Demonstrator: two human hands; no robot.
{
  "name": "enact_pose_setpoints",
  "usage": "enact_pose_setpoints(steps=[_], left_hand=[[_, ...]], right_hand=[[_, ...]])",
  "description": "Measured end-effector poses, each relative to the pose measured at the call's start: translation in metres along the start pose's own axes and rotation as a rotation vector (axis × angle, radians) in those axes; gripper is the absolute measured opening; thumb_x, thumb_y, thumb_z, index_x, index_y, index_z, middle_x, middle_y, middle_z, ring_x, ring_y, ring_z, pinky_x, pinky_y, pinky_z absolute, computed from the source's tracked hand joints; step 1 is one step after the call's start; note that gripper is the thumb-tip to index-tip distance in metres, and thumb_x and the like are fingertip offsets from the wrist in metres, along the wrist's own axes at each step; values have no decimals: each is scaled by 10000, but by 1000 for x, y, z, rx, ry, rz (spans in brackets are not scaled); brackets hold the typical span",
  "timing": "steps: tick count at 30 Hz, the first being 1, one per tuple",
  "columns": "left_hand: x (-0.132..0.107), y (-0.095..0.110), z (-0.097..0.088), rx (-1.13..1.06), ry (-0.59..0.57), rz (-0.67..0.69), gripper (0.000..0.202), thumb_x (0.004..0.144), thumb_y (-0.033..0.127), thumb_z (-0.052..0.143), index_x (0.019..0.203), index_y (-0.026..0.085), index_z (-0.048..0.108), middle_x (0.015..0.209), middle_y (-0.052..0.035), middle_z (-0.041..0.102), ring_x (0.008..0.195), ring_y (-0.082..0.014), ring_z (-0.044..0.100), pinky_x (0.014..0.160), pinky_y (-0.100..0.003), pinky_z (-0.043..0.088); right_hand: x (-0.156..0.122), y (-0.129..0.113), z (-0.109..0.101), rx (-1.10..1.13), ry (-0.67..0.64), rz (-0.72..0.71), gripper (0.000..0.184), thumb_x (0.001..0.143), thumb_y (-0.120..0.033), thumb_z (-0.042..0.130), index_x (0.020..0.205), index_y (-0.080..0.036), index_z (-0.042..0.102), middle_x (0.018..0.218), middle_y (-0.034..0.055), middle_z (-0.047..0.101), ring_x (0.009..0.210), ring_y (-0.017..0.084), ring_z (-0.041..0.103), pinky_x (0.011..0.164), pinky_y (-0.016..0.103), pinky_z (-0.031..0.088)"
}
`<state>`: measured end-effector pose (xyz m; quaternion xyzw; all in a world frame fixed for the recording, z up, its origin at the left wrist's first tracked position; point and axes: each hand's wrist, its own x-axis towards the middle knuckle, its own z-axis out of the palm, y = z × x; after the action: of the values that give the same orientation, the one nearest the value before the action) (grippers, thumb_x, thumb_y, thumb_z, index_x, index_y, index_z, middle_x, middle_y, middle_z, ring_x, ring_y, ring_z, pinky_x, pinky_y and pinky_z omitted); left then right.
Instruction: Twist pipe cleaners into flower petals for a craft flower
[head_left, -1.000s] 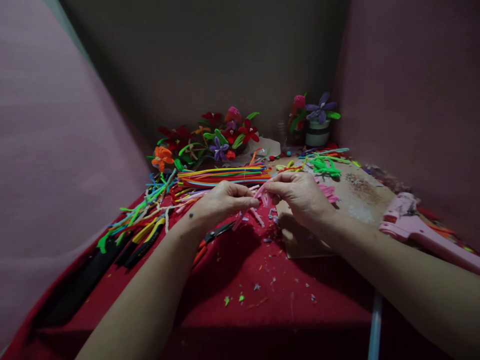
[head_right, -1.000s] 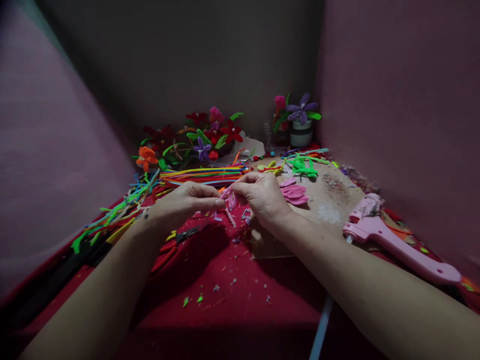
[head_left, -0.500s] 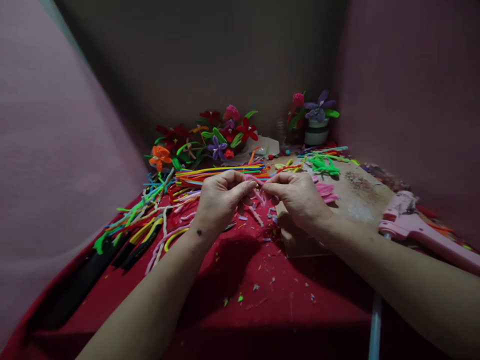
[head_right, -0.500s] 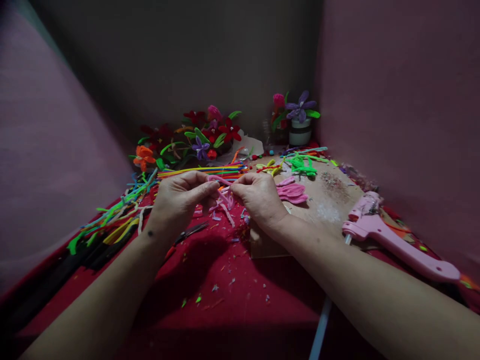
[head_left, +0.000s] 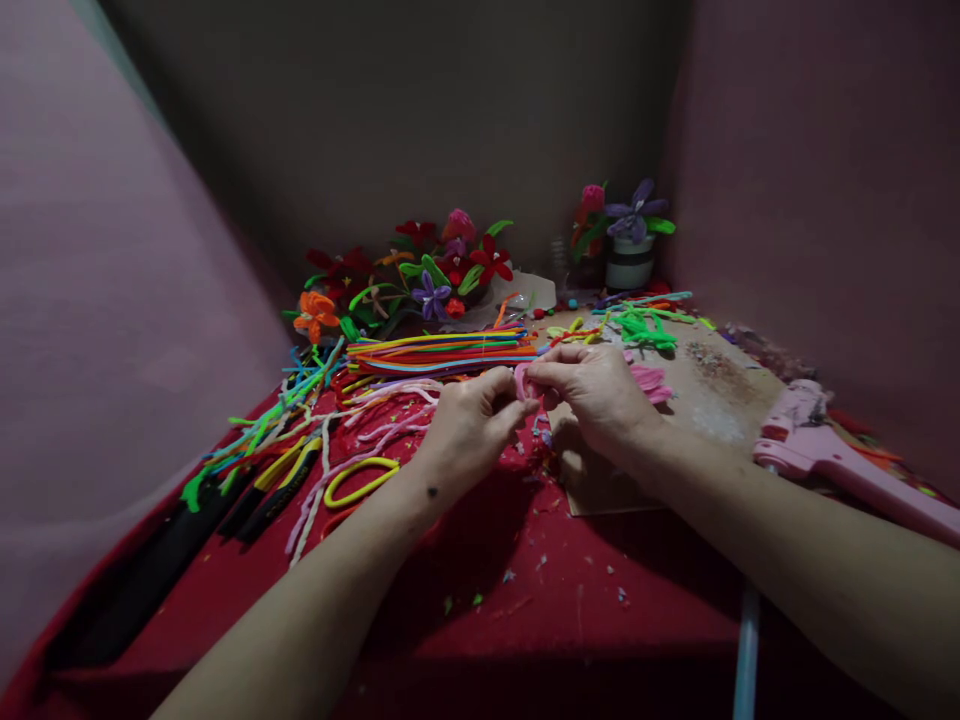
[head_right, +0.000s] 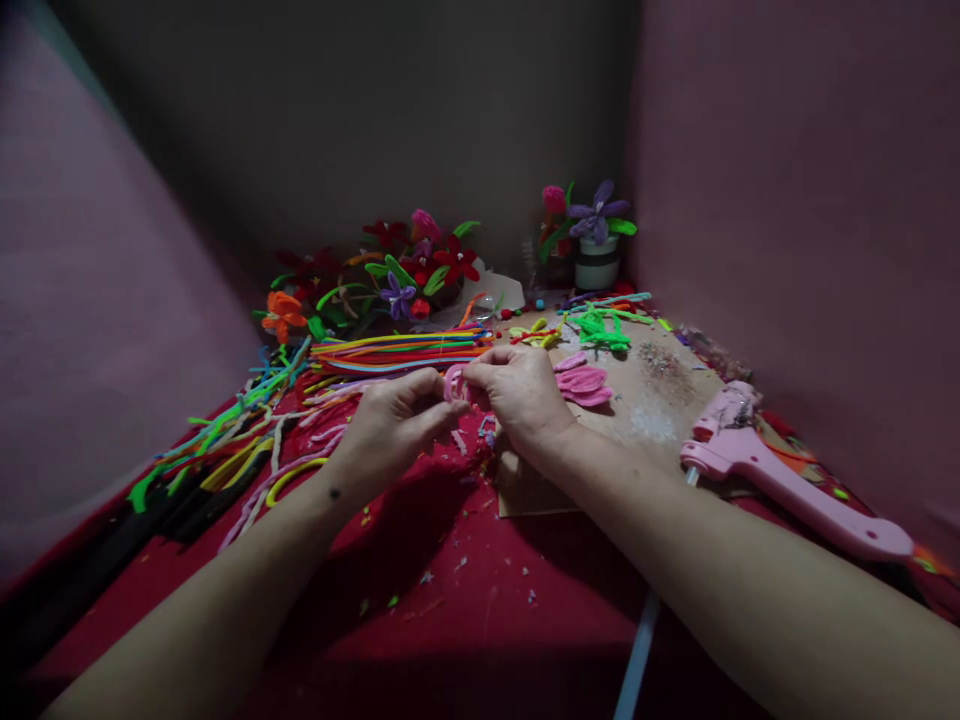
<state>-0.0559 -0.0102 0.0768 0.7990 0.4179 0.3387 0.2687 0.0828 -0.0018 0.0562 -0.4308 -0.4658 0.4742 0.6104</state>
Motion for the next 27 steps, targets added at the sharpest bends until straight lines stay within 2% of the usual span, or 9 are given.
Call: enact_pose_setpoints(steps=[3,5,9,13,17,20,23,27], left_hand=[[0,5,-4,-103,-44,-43,307,840,375,467,657,147,559,539,4,567,458,-84,504,459,-187,389],[1,5,-6,-97,-35,-38,344,859,386,424,670,144,578,541,0,567,461,-85,509,462,-187,391],[3,-3,-5,4,44,-10,249,790,350,554,640,153,576,521,29,521,469,-69,458,456,-178,352],[7,-14,-1,-133,75,-78,238,673,328,684,736,161,528,623,36,552,491,-64,470,445,-178,350],[9,-15,3,-417,-31,-180,304,649,273,701,865,159,519,703,20,597,527,-77,534,467,-187,401],[8,-12,6,-578,-109,-181,261,687,271,667,864,147,521,698,13,605,506,-83,545,457,-202,428],[7,-11,8,-659,-123,-162,251,703,265,652,874,142,515,712,5,617,493,-90,558,445,-217,453],[7,-9,9,-629,-105,-174,279,684,256,675,871,129,510,674,1,618,471,-95,555,417,-211,447]], right_hand=[[0,-1,0,-17,-1,-12,77,605,-144,610,536,-144,576,481,-15,529,454,77,453,460,226,347],[0,-1,0,-20,-4,-19,72,609,-149,615,543,-143,585,481,-14,532,455,77,453,464,229,348],[-1,-1,0,28,-33,-4,69,615,-147,615,547,-142,601,498,-5,550,464,77,460,472,232,351],[-4,-1,3,84,-64,19,52,604,-141,624,553,-141,612,522,-3,568,479,77,470,475,228,356],[-4,-2,3,149,-115,52,55,593,-157,645,549,-138,616,529,-6,581,484,80,494,479,225,373],[-3,-3,2,168,-142,59,66,607,-179,650,564,-137,622,507,-18,565,434,63,454,431,215,339],[-2,-4,1,163,-121,88,71,606,-178,654,560,-143,611,476,-31,542,389,52,411,396,210,315],[0,-4,1,227,-129,156,83,600,-190,662,573,-148,597,493,-23,564,381,60,426,387,213,322]])
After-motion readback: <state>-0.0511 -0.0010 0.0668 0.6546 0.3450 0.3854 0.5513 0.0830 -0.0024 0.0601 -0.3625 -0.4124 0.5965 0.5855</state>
